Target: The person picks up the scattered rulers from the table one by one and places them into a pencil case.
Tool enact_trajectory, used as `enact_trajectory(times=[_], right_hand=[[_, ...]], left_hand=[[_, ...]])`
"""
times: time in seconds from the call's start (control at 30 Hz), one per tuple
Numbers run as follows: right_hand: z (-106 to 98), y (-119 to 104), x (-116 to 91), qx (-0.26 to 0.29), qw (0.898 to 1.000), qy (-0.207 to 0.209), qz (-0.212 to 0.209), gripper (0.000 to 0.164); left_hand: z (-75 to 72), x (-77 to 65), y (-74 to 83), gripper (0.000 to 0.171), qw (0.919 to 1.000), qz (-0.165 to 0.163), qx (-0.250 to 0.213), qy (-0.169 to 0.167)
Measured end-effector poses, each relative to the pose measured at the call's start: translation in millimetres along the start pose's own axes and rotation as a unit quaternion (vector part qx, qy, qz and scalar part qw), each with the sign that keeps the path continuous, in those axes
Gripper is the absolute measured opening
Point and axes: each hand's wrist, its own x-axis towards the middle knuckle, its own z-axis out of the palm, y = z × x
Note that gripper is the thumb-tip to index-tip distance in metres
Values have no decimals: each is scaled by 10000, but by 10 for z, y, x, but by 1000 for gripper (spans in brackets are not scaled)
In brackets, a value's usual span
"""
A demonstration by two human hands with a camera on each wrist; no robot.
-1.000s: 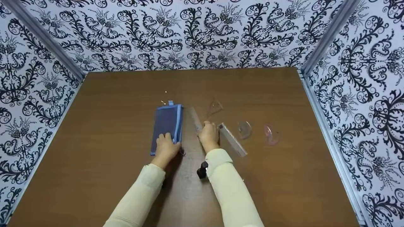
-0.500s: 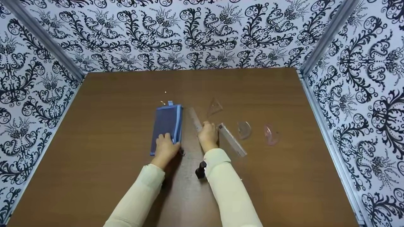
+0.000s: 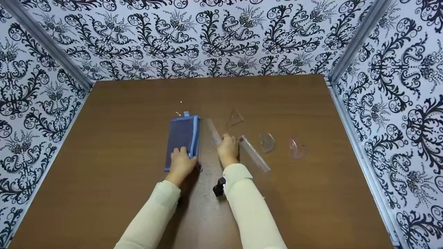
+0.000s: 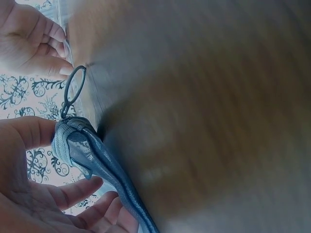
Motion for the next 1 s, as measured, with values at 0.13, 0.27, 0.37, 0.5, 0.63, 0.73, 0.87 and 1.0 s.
enact_trajectory(times=[0.13, 0.27, 0.37, 0.5, 0.63, 0.73, 0.87, 1.0], right_hand=[[5, -4, 4, 127, 9999, 35, 2, 42], [10, 11, 15, 292, 9996, 20, 63, 41], [25, 35, 20, 458, 9989, 30, 73, 42], [34, 78, 9, 748, 9972, 27, 57, 42], [29, 111, -9, 979, 9952, 36, 53, 42], [33, 123, -24, 1131, 9936, 52, 29, 42], [40, 123, -40, 1427, 9897, 75, 69, 39], [46, 117, -45, 1521, 9881, 186, 164, 34]], left_hand=[[-10, 3, -6, 45, 10000, -3, -6, 9], [-15, 6, -5, 44, 10000, -8, 13, -9], [-8, 8, -2, 45, 10000, -42, 45, -51], [7, 6, 7, 47, 9999, -90, 83, -50], [3, 8, 16, 47, 9999, -87, 70, -65], [-7, 2, 20, 48, 9999, -82, -7, -137], [-18, -9, 20, 48, 9998, -107, -76, -149], [-20, -4, 17, 47, 9999, -128, -53, -91]])
